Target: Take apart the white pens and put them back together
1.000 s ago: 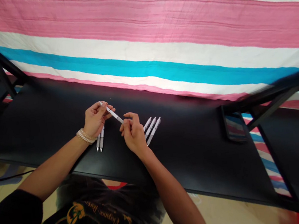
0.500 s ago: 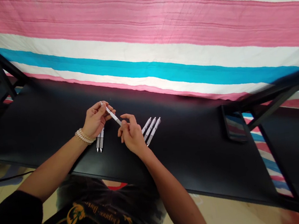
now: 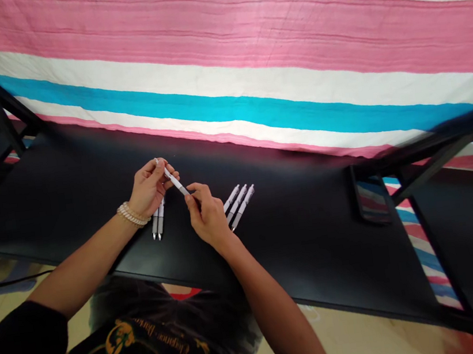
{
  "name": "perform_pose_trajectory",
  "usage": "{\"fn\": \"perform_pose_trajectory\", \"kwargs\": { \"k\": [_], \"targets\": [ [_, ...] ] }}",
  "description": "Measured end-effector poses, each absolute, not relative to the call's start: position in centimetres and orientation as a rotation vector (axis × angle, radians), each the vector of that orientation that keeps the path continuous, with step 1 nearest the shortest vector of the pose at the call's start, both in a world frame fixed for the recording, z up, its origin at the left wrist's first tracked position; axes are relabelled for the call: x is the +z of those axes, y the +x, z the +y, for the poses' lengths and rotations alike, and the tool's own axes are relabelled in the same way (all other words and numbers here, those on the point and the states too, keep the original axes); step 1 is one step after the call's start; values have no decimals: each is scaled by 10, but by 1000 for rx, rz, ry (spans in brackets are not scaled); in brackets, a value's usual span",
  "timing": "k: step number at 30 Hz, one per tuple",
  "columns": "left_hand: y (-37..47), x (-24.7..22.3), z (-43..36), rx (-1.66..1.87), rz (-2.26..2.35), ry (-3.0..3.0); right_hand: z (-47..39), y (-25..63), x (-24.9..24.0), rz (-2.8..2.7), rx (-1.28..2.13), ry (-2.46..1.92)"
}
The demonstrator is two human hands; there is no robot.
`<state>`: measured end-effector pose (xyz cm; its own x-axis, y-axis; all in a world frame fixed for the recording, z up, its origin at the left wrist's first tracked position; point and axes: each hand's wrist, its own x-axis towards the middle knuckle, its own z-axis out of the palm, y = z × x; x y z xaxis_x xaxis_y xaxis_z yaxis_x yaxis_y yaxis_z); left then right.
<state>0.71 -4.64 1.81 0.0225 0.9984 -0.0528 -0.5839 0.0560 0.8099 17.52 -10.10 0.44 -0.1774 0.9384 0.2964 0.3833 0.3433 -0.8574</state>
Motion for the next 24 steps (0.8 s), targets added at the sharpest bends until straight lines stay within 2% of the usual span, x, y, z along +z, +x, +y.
{"fn": "perform_pose_trajectory", "kwargs": {
  "k": [5, 11, 24],
  "targets": [
    [4, 30, -47, 1290, 614, 527, -97, 175, 4, -1615, 1165, -1070],
    [-10, 40, -48, 1182, 545, 216, -93, 177, 8, -1436, 1146, -1076],
    [-15, 37, -46, 1168, 537, 197, -93, 175, 10, -1360, 1119, -1113]
  ]
}}
